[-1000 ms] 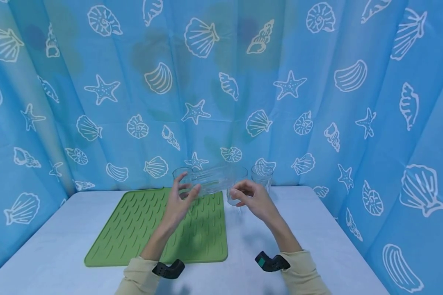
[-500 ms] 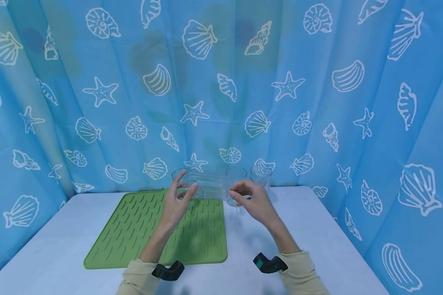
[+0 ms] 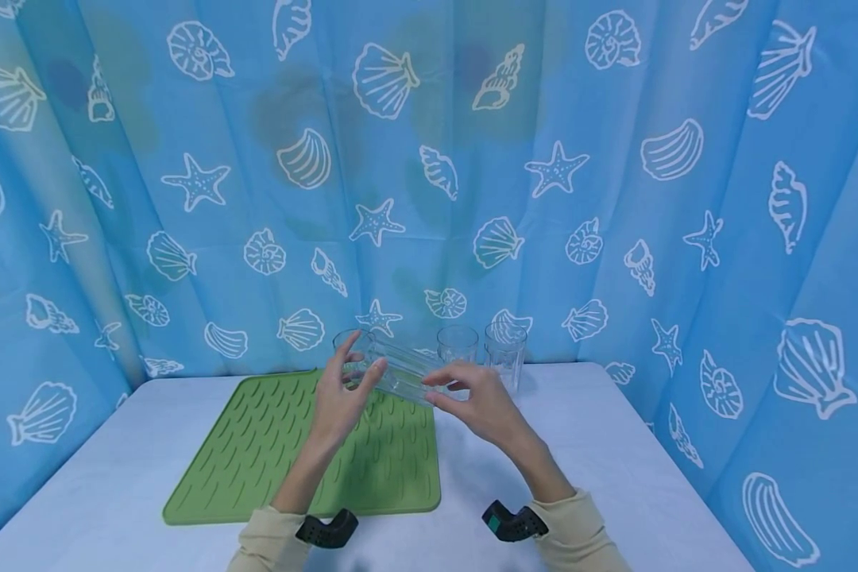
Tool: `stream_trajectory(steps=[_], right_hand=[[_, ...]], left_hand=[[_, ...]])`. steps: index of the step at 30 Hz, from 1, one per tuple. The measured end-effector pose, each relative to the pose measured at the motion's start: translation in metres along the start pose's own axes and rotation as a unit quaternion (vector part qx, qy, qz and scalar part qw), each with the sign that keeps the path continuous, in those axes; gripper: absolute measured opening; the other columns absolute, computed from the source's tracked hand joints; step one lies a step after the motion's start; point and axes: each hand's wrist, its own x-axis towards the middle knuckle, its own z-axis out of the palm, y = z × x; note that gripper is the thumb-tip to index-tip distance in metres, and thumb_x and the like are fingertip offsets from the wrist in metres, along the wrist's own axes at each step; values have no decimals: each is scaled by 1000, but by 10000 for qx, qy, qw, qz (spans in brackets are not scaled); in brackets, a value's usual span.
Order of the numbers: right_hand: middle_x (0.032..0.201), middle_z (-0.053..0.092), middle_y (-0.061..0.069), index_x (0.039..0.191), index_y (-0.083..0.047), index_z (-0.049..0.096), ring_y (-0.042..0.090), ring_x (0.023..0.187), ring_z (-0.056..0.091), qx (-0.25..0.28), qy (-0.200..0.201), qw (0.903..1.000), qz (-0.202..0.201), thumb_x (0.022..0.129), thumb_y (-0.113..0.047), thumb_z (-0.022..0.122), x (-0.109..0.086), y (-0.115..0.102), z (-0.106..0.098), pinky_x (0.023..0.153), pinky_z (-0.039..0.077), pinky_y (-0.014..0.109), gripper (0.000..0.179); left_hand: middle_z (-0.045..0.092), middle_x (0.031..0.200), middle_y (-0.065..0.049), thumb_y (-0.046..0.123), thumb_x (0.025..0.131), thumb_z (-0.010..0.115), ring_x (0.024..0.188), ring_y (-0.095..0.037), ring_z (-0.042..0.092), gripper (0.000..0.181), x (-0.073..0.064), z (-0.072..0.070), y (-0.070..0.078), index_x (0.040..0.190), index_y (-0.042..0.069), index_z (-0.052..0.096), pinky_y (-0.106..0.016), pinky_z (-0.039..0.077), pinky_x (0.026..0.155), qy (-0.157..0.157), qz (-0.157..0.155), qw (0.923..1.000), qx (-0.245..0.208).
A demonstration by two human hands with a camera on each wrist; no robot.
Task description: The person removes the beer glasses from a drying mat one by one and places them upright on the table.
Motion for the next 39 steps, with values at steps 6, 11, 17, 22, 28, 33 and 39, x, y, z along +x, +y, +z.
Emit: stream_trajectory(steps=[6, 11, 17, 22, 28, 33, 39], right_hand=[[111, 73, 0, 115, -13, 72, 16, 100, 69, -48, -265, 9996, -50, 91, -19, 71, 1, -5, 3, 83, 59, 29, 25], [108, 73, 3, 119, -12, 70, 15, 94, 70, -98, -476, 9984, -296, 91, -14, 70, 3, -10, 6, 80, 59, 24, 27], [100, 73, 3, 115, -11, 70, 13, 87, 70, 55, -715, 9970, -297, 92, -10, 68, 2, -14, 7, 76, 57, 17, 23], [97, 73, 3, 107, -10, 70, 12, 85, 70, 186, -827, 9961, -262, 93, -10, 67, 1, -12, 9, 75, 57, 16, 15], [96, 72, 3, 104, -10, 69, 13, 84, 70, 318, -886, 9955, -110, 92, -10, 68, 0, -9, 11, 74, 57, 16, 12], [95, 72, 4, 102, -9, 69, 13, 85, 71, 569, -946, 9939, -73, 91, -10, 69, 0, -3, 15, 73, 58, 17, 11], [93, 72, 5, 100, -9, 69, 15, 84, 72, 719, -939, 9930, -57, 91, -11, 70, -1, 0, 18, 71, 58, 17, 10]], left_hand=[[53, 134, -9, 57, 88, 65, 115, -34, 62, 71, -1, 1, 0, 150, 41, 33, -47, 58, 85, -21, -24, 10000, -34], [53, 135, -8, 55, 86, 69, 112, -30, 63, 74, -1, 1, 2, 150, 41, 33, -43, 58, 85, -67, 46, 9999, -78], [54, 134, -7, 55, 85, 71, 109, -29, 64, 76, -2, 3, 3, 150, 39, 34, -40, 59, 80, -63, 148, 9998, 102], [55, 137, -12, 51, 85, 72, 107, -28, 64, 81, -2, 4, 3, 152, 32, 32, -38, 59, 81, -129, 325, 9991, 223], [50, 143, -14, 49, 86, 72, 116, -30, 60, 85, -2, 0, 4, 155, 34, 24, -43, 57, 90, -481, 264, 9983, 204], [47, 145, -13, 49, 88, 70, 123, -32, 57, 85, -2, -6, 3, 155, 36, 20, -48, 54, 95, -683, 169, 9973, 224], [46, 144, -15, 49, 89, 69, 122, -34, 57, 84, -4, -10, -2, 156, 28, 22, -48, 56, 92, -755, 267, 9957, 457]])
